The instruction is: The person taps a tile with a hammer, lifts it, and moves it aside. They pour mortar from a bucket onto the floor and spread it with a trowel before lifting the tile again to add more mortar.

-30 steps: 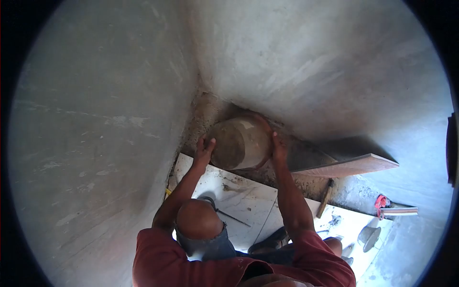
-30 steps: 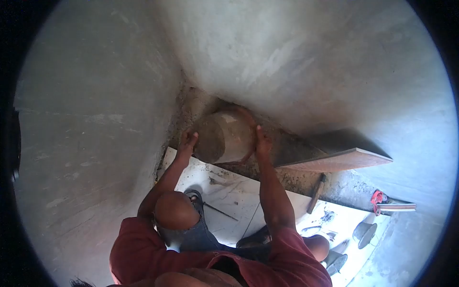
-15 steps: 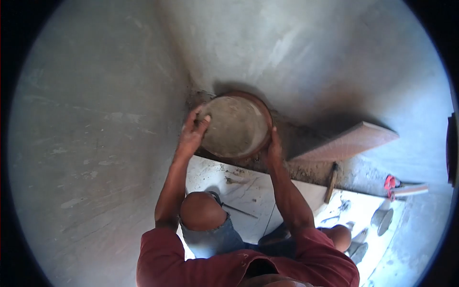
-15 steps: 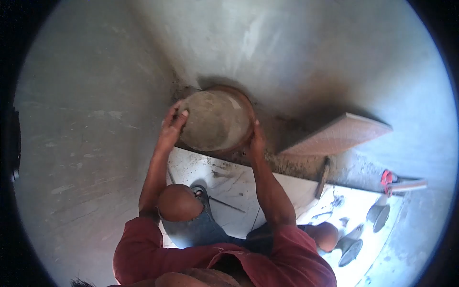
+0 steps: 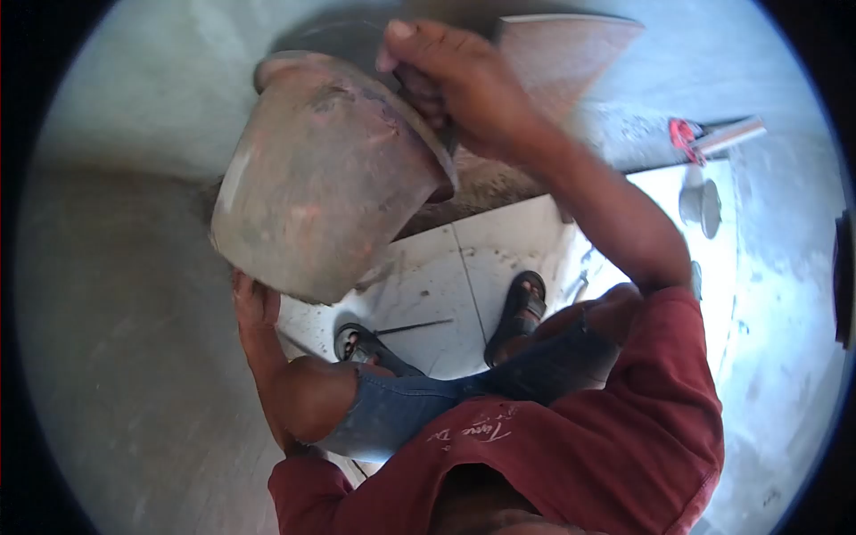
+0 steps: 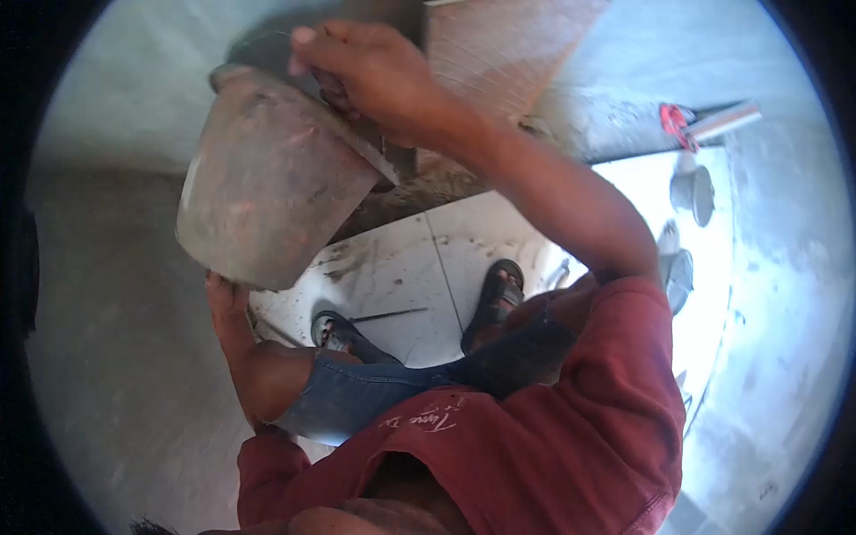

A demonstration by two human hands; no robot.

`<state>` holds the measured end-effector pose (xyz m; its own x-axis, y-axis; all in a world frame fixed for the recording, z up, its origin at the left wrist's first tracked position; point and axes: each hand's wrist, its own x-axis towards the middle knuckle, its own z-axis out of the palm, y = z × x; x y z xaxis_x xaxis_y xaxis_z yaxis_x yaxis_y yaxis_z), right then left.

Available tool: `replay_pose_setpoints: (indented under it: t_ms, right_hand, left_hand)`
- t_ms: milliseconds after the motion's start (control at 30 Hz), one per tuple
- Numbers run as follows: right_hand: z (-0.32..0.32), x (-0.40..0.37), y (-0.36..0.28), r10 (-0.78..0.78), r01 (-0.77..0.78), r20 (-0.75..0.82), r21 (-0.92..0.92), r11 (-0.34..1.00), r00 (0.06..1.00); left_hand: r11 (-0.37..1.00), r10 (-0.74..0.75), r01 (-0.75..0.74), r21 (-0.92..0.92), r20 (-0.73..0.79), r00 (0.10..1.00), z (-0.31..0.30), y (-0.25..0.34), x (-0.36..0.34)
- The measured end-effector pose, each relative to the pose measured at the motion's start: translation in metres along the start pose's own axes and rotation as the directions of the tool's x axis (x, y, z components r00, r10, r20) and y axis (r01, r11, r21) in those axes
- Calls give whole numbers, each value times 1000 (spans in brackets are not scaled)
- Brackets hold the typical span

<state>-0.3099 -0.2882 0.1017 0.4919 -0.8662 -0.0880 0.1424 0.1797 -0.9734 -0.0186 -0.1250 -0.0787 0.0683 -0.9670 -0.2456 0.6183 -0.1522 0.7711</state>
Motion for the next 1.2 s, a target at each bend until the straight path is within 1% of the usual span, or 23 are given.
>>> replay_pose_setpoints:
  t_ms: [33,100,233,333,367,400,433,500,567,633,700,733,767,800,833,900,933,967,1033,1100,1133,1167,1200]
  right_hand:
    - [-8,-12,-18,4,-4,-28,-13,1000,1000]
    - [-29,-43,-46,98,-107,83,112,988,992]
    - [-74,-116,-64,77,-83,72,84,993,994]
    - [-104,-172,-50,120,-135,-91,-191,972,989]
    - [-111,-190,-50,126,-162,-134,-305,938,983]
    - [-115,-207,-54,70,-159,-214,-435,886,974]
    - [-126,-222,-54,-60,-53,-191,-536,842,980]
    - [-165,-256,-48,-93,-159,-430,-515,842,898]
    - [-223,-283,-42,-124,-142,-625,-359,922,771]
    - [-297,-306,-39,-221,-20,-702,-318,948,677]
    - [-352,-322,-40,-263,-56,-848,-324,944,460]
    - [-378,-330,-38,-266,-47,-850,-321,946,455]
    - [-403,-338,-33,-320,-86,-882,-369,925,345]
    - [-427,-344,-27,-375,-129,-898,-411,903,231]
    - [-450,-350,-20,-373,-121,-901,-405,906,223]
    - [-490,-360,-3,-440,-143,-893,-449,882,90]
    - [-502,-364,2,-448,-244,-891,-451,859,70]
    - [-521,-370,12,-433,-242,-899,-436,867,68]
    - [-580,-392,45,-514,-411,-851,-509,757,106]
    - [-637,-419,73,-521,-698,-837,-473,538,166]
    - [-630,-418,73,-618,-815,-751,-497,296,233]
    - [-622,-415,71,-582,-859,-780,-444,254,231]
    - [-640,-422,83,-542,-875,-800,-431,220,258]
  left_hand:
    - [999,-43,43,4,50,998,-3,-14,3]
    - [980,-191,182,81,123,974,-9,-45,10]
    - [835,-508,387,391,280,815,-13,-95,38]
    - [676,-690,380,631,363,626,42,-100,62]
    - [674,-695,371,639,377,612,60,-96,67]
    - [619,-744,399,677,343,573,74,-95,67]
    - [562,-787,421,712,304,536,84,-97,67]
    - [524,-812,401,751,298,501,85,-98,71]
    - [485,-818,421,767,227,528,90,-93,72]
    - [467,-798,370,803,202,567,97,-79,73]
    - [442,-773,326,836,169,612,104,-57,72]
    - [427,-730,281,860,144,668,108,-45,70]
    - [406,-684,237,882,121,720,112,-34,67]
    - [400,-681,229,887,121,722,116,-24,63]
    - [378,-637,164,911,127,760,121,-14,58]
    - [336,-597,99,937,130,792,145,3,51]
    - [230,-600,73,971,82,796,165,10,42]
    - [117,-599,51,992,30,800,178,13,36]
    - [91,-625,77,993,-4,781,179,12,25]
    - [71,-643,120,990,-46,764,189,13,14]
    - [-17,-633,-33,999,15,774,208,13,6]
    - [-103,-630,-179,978,75,773,225,10,-3]
    - [-110,-626,-151,982,50,779,237,8,-10]
